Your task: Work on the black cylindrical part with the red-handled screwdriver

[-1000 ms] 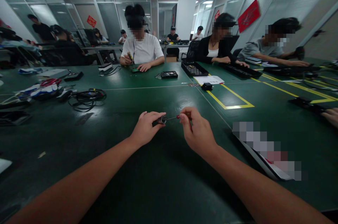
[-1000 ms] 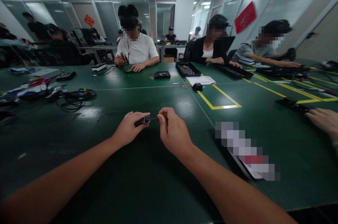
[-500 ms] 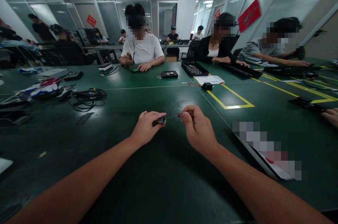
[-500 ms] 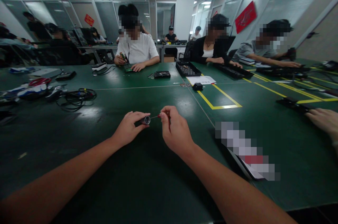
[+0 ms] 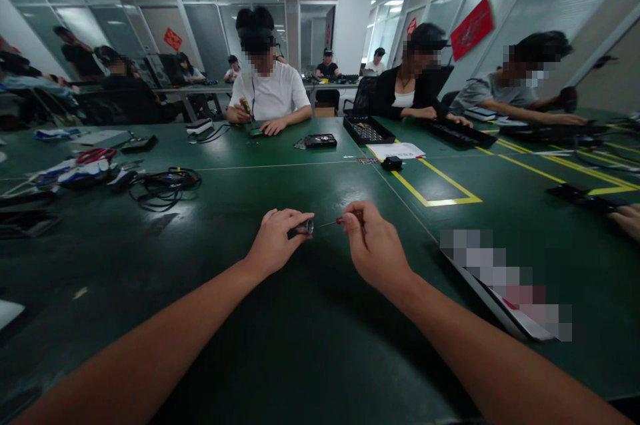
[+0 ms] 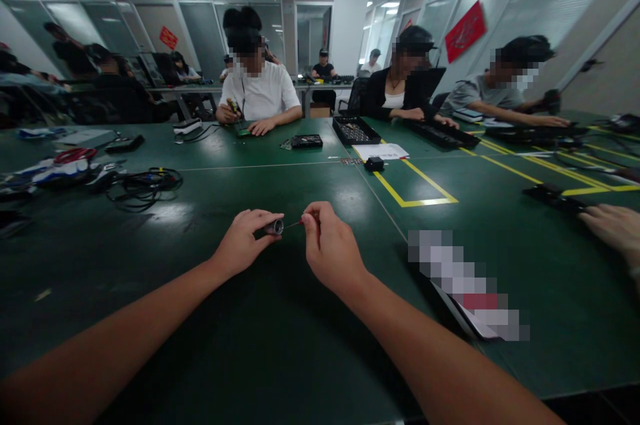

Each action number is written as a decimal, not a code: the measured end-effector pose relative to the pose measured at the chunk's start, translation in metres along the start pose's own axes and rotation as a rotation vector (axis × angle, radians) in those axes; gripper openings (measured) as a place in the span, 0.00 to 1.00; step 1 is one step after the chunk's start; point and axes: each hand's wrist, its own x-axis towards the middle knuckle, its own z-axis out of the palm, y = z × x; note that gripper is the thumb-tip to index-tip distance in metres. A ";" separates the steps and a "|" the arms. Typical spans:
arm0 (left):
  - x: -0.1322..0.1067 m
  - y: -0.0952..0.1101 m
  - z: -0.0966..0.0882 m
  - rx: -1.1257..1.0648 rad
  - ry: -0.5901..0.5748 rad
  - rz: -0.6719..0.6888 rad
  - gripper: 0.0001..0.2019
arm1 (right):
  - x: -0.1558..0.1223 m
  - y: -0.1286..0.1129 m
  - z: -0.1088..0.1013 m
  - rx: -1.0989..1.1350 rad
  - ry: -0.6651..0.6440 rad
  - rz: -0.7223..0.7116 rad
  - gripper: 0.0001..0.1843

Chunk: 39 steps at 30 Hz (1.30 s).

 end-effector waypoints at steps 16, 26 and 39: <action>0.000 -0.001 0.003 0.051 -0.082 0.044 0.21 | 0.001 0.002 -0.001 0.055 -0.052 0.045 0.08; 0.001 -0.001 0.002 0.032 -0.094 0.018 0.21 | 0.001 0.001 -0.002 -0.017 -0.030 0.056 0.09; 0.001 0.000 0.000 -0.002 -0.094 -0.004 0.21 | 0.002 -0.001 -0.003 -0.024 -0.120 -0.006 0.06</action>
